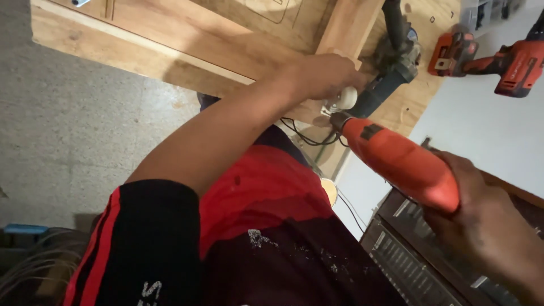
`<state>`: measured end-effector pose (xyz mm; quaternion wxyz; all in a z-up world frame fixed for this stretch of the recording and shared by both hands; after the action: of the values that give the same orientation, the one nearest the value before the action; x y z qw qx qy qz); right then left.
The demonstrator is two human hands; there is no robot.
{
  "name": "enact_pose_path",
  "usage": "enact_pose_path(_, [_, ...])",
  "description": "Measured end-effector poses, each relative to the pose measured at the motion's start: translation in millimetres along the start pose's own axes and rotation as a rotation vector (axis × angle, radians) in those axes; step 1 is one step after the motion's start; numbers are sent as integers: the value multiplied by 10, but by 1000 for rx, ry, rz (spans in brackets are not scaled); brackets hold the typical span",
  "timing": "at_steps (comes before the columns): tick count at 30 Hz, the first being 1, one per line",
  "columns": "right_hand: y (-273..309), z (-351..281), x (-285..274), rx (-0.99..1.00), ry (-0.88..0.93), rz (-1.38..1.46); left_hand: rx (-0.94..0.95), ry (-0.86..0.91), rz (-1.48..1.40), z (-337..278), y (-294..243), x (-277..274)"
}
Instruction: Assembling a wooden frame by attaching casters and support blocks using a power drill
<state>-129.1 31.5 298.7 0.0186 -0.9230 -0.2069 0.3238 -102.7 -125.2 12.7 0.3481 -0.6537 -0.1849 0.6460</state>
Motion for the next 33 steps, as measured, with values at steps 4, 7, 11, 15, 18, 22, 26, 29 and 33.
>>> enact_pose_path(4, [16, 73, 43, -126, 56, -85, -27, 35, -27, -52, 9, -56])
enact_pose_path(7, [117, 61, 32, -105, 35, -86, -16, 46, 43, 29, 70, 85])
enact_pose_path(11, [97, 97, 45, -221, 14, -65, -47, 67, -21, 2, 10, 27])
enact_pose_path(15, [-14, 160, 56, -179, 24, -12, -128, 80, -65, -54, -17, -101])
enact_pose_path(18, [-39, 89, 78, -156, 19, 7, -85, 91, -50, -155, -143, -235])
enact_pose_path(22, [-200, 48, 66, -331, -35, -63, 10, 56, -37, 4, 18, -20])
enact_pose_path(26, [-488, -380, -108, -119, -218, 176, -487, 314, -386, -57, -236, -387])
enact_pose_path(29, [-1534, -263, 144, -441, -383, 803, -688, 317, -369, -55, -344, -562])
enact_pose_path(33, [-2784, 451, 496, -315, -417, 876, -718, 100, -564, -399, -384, -679])
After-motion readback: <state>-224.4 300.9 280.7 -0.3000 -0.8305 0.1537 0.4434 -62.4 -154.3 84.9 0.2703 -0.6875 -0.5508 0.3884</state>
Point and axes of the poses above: each hand's wrist, its own z-axis towards the middle knuckle, its own x-axis out of the palm, y = z × x, the point moved 3 cm from there along z, towards the middle knuckle, and after that the axes turned 15 degrees about z, right-handed, at the moved point
